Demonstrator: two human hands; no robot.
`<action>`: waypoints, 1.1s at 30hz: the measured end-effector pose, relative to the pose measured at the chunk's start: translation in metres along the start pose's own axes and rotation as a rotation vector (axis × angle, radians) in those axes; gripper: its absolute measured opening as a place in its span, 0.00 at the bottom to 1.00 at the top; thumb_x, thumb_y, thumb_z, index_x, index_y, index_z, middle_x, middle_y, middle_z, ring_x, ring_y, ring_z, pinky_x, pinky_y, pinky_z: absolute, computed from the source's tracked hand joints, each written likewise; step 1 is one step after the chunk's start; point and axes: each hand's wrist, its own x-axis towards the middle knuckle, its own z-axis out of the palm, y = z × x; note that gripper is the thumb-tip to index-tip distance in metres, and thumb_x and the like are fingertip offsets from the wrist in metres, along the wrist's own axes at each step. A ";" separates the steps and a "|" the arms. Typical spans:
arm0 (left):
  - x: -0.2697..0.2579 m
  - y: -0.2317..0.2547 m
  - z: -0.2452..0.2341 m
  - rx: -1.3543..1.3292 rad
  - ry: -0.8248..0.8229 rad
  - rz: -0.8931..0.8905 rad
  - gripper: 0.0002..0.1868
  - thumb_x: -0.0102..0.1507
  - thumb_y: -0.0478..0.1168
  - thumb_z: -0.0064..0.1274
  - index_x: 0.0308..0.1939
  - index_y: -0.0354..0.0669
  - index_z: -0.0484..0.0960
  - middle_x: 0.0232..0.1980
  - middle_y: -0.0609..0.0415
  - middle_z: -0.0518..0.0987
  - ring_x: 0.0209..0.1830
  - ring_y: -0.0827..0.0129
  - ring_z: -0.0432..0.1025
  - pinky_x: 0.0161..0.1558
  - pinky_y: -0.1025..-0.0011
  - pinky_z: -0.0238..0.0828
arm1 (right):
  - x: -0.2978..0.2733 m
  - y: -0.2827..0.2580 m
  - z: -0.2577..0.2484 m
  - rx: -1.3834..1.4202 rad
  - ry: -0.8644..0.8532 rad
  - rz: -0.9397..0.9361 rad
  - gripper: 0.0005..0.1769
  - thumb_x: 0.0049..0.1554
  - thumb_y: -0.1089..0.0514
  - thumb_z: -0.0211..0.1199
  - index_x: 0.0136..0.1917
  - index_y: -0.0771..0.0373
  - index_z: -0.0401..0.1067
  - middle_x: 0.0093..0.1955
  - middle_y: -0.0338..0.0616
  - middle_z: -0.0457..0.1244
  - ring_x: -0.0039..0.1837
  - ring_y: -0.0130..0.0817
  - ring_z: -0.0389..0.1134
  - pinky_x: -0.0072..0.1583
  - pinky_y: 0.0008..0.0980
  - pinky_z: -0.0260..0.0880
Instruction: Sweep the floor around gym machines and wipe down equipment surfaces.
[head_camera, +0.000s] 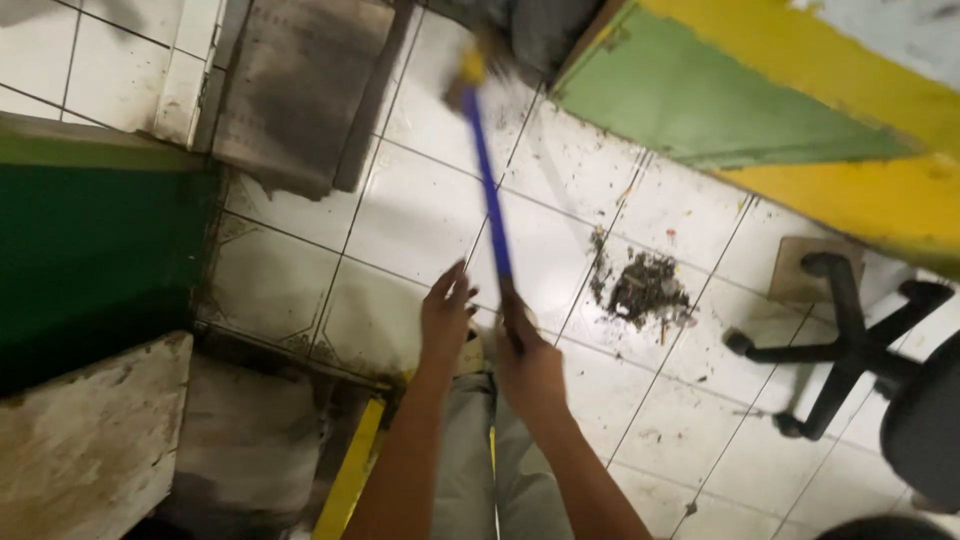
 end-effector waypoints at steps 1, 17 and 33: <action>-0.003 0.007 0.006 0.011 -0.002 -0.007 0.26 0.67 0.51 0.50 0.68 0.46 0.75 0.57 0.56 0.81 0.51 0.70 0.77 0.46 0.70 0.75 | 0.018 -0.001 0.009 0.006 0.002 0.012 0.33 0.62 0.57 0.58 0.80 0.47 0.58 0.50 0.59 0.71 0.49 0.54 0.74 0.46 0.45 0.76; -0.026 -0.061 -0.078 -0.086 -0.041 -0.005 0.18 0.65 0.31 0.45 0.58 0.30 0.78 0.53 0.44 0.83 0.51 0.56 0.81 0.53 0.64 0.78 | -0.040 0.143 0.011 -0.413 -0.104 0.517 0.20 0.64 0.46 0.56 0.67 0.49 0.71 0.37 0.58 0.69 0.40 0.57 0.73 0.45 0.54 0.74; -0.003 -0.039 -0.080 0.048 -0.074 -0.016 0.19 0.67 0.30 0.45 0.61 0.37 0.79 0.58 0.49 0.82 0.54 0.62 0.79 0.54 0.66 0.74 | 0.016 0.210 -0.016 -0.605 -0.210 0.653 0.16 0.54 0.50 0.64 0.52 0.60 0.79 0.50 0.57 0.71 0.54 0.54 0.73 0.57 0.50 0.72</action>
